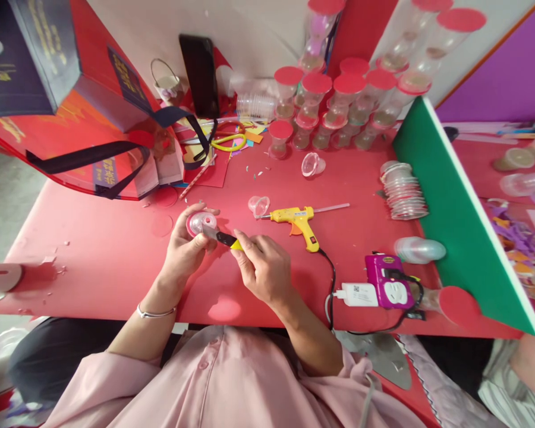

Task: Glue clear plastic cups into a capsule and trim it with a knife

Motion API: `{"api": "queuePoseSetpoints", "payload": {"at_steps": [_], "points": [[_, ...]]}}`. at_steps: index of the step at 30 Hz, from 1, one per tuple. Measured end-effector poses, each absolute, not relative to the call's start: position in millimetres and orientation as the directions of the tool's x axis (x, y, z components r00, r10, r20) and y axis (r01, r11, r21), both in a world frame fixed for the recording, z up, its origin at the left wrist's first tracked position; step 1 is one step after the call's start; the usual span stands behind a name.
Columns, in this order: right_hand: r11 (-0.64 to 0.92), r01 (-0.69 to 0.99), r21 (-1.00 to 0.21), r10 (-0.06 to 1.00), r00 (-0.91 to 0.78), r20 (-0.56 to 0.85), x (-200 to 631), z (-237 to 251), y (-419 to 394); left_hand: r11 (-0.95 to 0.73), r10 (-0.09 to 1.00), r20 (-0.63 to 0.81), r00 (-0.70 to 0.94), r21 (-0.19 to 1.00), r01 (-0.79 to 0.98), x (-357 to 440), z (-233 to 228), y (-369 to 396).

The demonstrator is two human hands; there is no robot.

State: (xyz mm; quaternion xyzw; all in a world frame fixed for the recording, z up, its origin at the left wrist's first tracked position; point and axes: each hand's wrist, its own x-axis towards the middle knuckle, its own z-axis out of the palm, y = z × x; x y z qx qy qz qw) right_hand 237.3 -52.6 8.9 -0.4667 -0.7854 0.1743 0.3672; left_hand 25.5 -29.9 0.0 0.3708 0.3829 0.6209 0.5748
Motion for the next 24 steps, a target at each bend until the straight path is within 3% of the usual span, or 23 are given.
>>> {"api": "queuePoseSetpoints", "payload": {"at_steps": [8,15,24], "points": [[0.541,0.627,-0.561,0.835,-0.320,0.448,235.5,7.5,-53.1,0.276,0.959,-0.258,0.114,0.770,-0.575,26.2,16.0,-31.3],[0.607,0.656,-0.449,0.781,-0.389,0.488,230.6,2.7,-55.3,0.288,0.944,-0.329,0.034,0.765,-0.576,34.0,5.9,-28.5],[0.647,0.667,-0.370,0.737,-0.421,0.529,229.6,2.9,-55.2,0.420,0.898,-0.407,0.169,0.672,-0.610,30.2,4.0,-26.4]]}}
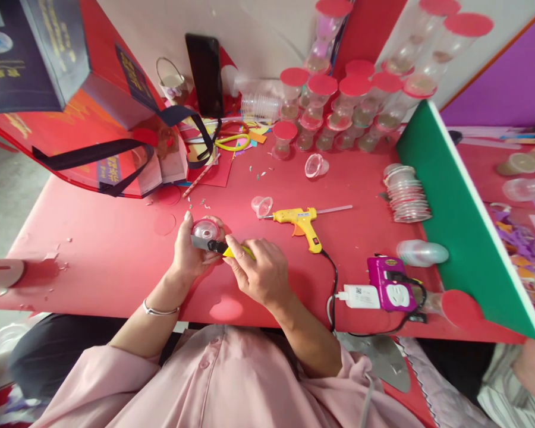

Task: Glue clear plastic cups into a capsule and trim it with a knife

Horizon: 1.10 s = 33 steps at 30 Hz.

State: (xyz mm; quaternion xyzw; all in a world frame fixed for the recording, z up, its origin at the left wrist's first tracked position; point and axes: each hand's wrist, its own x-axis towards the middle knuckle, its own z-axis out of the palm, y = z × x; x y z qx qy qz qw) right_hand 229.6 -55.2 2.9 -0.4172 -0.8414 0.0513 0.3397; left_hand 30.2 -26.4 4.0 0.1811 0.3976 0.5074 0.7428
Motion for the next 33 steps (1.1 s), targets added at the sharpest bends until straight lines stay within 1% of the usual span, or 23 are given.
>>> {"api": "queuePoseSetpoints", "payload": {"at_steps": [9,14,20,27,33], "points": [[0.664,0.647,-0.375,0.723,-0.428,0.542,230.5,4.5,-54.5,0.526,0.842,-0.485,0.236,0.643,-0.556,26.2,2.9,-25.0],[0.675,0.629,-0.386,0.716,-0.431,0.549,233.7,3.1,-53.7,0.563,0.808,-0.546,0.222,0.602,-0.567,26.1,10.2,-24.3],[0.680,0.630,-0.376,0.711,-0.440,0.549,233.6,2.2,-52.3,0.574,0.801,-0.551,0.233,0.598,-0.560,26.5,12.1,-24.5],[0.692,0.642,-0.329,0.686,-0.444,0.576,238.3,7.3,-46.6,0.633,0.771,-0.550,0.321,0.600,-0.489,23.5,13.9,-24.6],[0.687,0.666,-0.290,0.678,-0.444,0.586,241.3,7.2,-47.2,0.660,0.748,-0.584,0.316,0.600,-0.452,23.4,18.3,-25.4]]}}
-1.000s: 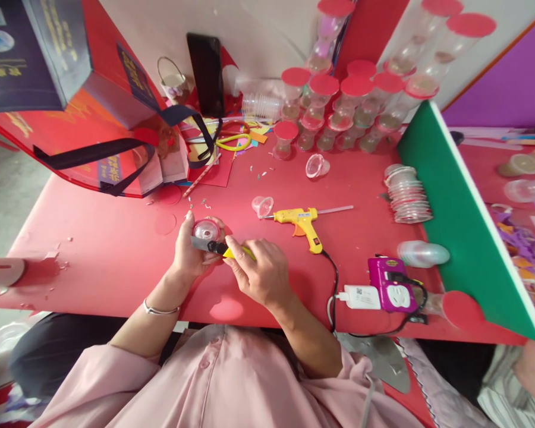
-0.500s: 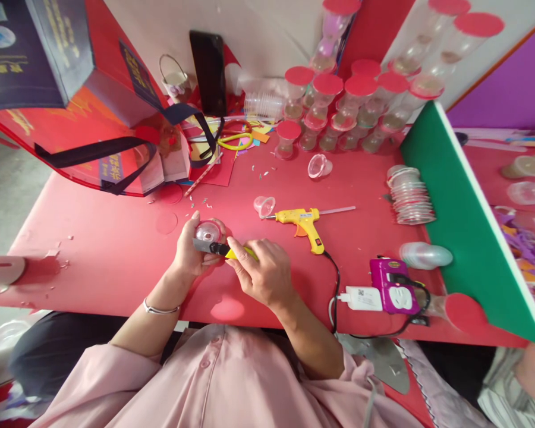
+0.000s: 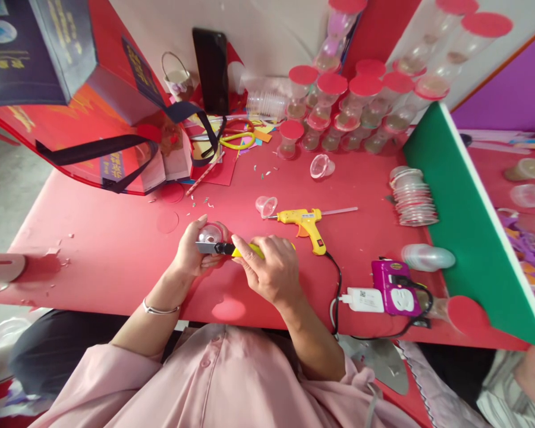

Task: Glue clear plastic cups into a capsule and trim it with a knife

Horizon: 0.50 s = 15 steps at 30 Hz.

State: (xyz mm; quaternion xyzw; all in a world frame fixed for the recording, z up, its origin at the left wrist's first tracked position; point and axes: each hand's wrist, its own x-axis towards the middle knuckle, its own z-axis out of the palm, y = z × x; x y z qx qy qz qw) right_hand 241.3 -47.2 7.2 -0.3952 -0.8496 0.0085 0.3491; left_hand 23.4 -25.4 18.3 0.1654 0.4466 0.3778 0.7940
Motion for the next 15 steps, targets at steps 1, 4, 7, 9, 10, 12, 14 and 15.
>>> {"api": "queuePoseSetpoints", "payload": {"at_steps": [1,4,7,9,10,12,14,15], "points": [[0.685,0.670,-0.287,0.678,-0.442,0.587,241.9,6.9,-47.3,0.661,0.746,-0.588,0.312,0.600,-0.451,23.3,18.6,-25.5],[0.678,0.681,-0.278,0.680,-0.437,0.588,243.9,6.3,-46.7,0.661,0.747,-0.577,0.330,0.595,-0.457,22.0,18.7,-25.5],[0.674,0.689,-0.266,0.675,-0.430,0.599,245.7,6.8,-45.3,0.660,0.751,-0.547,0.370,0.595,-0.458,19.8,17.4,-25.8],[0.672,0.694,-0.259,0.669,-0.418,0.614,245.8,7.5,-44.6,0.649,0.761,-0.530,0.375,0.610,-0.455,18.5,16.2,-26.0],[0.668,0.698,-0.256,0.668,-0.412,0.619,245.3,8.0,-44.5,0.641,0.768,-0.521,0.373,0.617,-0.456,18.0,15.5,-26.0],[0.659,0.709,-0.251,0.671,-0.404,0.622,243.4,9.1,-44.6,0.631,0.776,-0.509,0.373,0.623,-0.462,17.2,14.2,-25.9],[0.653,0.718,-0.240,0.671,-0.400,0.625,241.6,10.1,-44.7,0.627,0.779,-0.501,0.377,0.618,-0.475,16.3,13.2,-25.8],[0.655,0.718,-0.234,0.667,-0.404,0.626,241.5,10.5,-44.4,0.625,0.780,-0.498,0.378,0.614,-0.481,15.6,12.9,-25.9]]}}
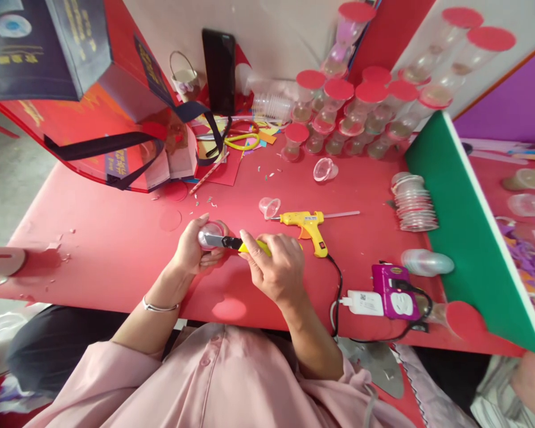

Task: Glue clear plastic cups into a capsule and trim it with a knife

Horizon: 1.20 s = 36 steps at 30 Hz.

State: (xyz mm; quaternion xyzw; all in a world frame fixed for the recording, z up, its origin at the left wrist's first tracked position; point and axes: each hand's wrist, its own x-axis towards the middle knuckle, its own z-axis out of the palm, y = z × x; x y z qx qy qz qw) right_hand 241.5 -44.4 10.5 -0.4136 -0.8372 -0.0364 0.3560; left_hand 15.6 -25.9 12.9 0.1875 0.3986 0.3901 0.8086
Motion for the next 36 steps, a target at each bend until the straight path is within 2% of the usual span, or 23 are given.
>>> {"api": "queuePoseSetpoints", "payload": {"at_steps": [3,7,13,17,22,27,36], "points": [[0.606,0.765,-0.219,0.685,-0.361,0.633,247.6,10.6,-40.6,0.615,0.789,-0.466,0.402,0.618,-0.490,13.5,13.1,-27.2],[0.417,0.866,-0.275,0.725,-0.134,0.676,261.0,9.1,-33.2,0.580,0.814,-0.435,0.385,0.630,-0.516,13.2,15.0,-27.7],[0.595,0.696,-0.401,0.751,-0.305,0.585,239.0,9.4,-44.9,0.499,0.854,-0.482,0.198,0.647,-0.577,20.9,15.5,-22.7],[0.624,0.655,-0.426,0.763,-0.391,0.515,225.0,9.7,-54.9,0.460,0.862,-0.495,0.109,0.672,-0.580,28.2,15.5,-23.1],[0.604,0.655,-0.453,0.778,-0.362,0.513,226.3,9.4,-55.8,0.447,0.865,-0.497,0.064,0.706,-0.549,37.6,18.8,-26.4],[0.596,0.679,-0.430,0.777,-0.351,0.523,227.8,9.1,-54.9,0.433,0.862,-0.507,0.007,0.729,-0.531,39.1,20.8,-28.7],[0.586,0.697,-0.413,0.766,-0.311,0.563,225.3,7.7,-55.2,0.354,0.884,-0.465,-0.050,0.737,-0.576,39.9,21.4,-29.7]]}}
